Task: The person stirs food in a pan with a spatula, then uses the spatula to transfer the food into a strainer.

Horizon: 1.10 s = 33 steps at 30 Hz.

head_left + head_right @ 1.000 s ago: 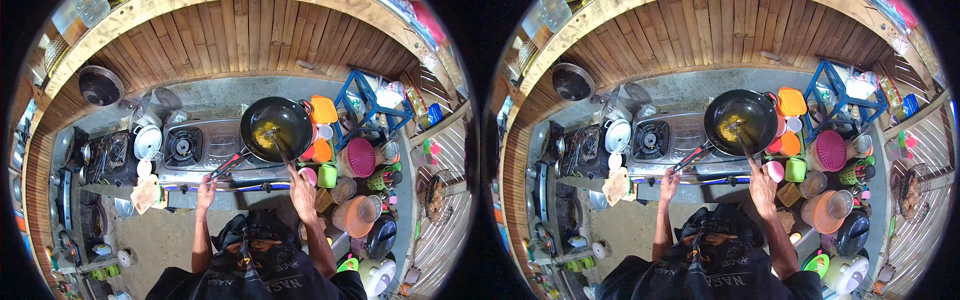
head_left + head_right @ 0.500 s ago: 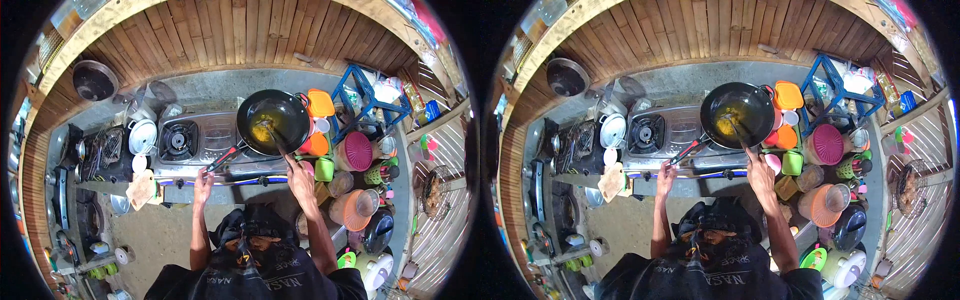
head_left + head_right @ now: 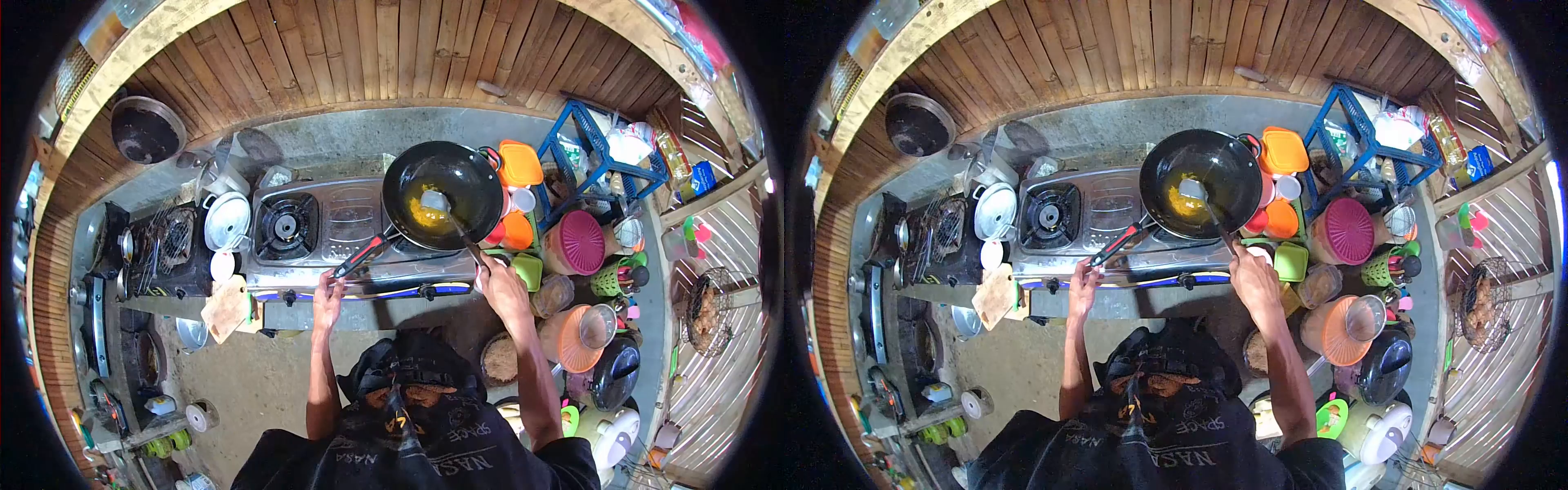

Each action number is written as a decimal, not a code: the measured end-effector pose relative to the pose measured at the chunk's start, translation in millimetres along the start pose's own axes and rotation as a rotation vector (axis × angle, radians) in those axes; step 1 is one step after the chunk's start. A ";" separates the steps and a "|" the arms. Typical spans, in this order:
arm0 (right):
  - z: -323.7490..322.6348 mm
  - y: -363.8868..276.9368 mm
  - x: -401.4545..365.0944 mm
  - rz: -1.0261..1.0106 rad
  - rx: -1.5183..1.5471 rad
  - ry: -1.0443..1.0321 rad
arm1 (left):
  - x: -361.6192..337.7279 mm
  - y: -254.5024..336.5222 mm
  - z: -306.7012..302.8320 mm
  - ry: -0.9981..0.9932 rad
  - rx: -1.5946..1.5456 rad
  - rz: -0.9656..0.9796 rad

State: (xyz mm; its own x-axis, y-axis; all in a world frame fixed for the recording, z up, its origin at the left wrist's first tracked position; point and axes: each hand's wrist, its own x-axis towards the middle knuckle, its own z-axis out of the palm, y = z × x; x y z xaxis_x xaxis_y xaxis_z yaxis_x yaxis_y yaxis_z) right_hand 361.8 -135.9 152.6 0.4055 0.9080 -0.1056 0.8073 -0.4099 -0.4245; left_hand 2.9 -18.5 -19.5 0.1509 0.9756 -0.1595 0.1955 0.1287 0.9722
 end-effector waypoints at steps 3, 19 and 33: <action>1.6 -10.7 8.0 0.017 -0.040 -0.094 | 0.2 -2.7 -1.1 -0.010 0.005 0.020; -33.5 -8.4 49.3 0.076 0.236 -0.442 | 3.1 -17.3 -3.6 -0.009 -0.029 0.034; -33.5 22.2 47.4 0.199 0.472 -0.479 | -2.1 -1.0 -0.8 0.007 -0.030 -0.020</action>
State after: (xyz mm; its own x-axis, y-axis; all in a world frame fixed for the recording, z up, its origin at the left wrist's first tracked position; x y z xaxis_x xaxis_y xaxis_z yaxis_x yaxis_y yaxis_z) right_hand 413.3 -104.8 168.3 0.2051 0.8022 -0.5607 0.4203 -0.5896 -0.6897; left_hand 1.6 -20.5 -20.0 0.1408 0.9739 -0.1783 0.1691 0.1538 0.9735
